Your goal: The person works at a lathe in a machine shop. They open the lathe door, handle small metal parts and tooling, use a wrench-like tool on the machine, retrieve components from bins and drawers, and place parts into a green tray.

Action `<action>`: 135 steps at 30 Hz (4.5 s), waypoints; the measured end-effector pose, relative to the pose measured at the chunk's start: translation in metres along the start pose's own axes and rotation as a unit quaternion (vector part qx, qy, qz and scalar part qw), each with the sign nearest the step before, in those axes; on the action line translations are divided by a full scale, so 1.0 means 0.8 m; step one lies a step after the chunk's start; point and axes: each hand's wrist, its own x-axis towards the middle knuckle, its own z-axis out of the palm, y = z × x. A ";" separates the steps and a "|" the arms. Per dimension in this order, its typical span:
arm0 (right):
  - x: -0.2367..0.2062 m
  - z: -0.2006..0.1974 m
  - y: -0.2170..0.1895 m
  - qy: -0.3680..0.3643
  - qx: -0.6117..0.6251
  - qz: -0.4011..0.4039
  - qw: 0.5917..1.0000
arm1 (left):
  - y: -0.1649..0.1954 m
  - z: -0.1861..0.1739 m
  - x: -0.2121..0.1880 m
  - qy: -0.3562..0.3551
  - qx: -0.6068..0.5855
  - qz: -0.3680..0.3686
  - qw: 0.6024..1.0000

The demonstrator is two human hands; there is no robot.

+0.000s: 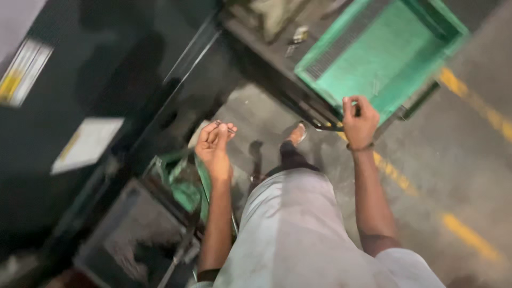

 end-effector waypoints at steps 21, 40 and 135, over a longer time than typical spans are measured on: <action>0.043 0.016 0.085 -0.128 -0.109 0.130 0.977 | -0.099 0.255 0.178 -0.309 0.064 -0.361 0.878; 0.051 0.035 -0.145 0.178 0.037 0.193 0.964 | -0.090 0.358 0.191 -0.388 -0.044 -0.450 0.803; 0.371 0.248 -0.186 0.146 0.119 -0.211 0.959 | -0.172 -0.014 0.227 -0.122 0.666 -0.220 0.702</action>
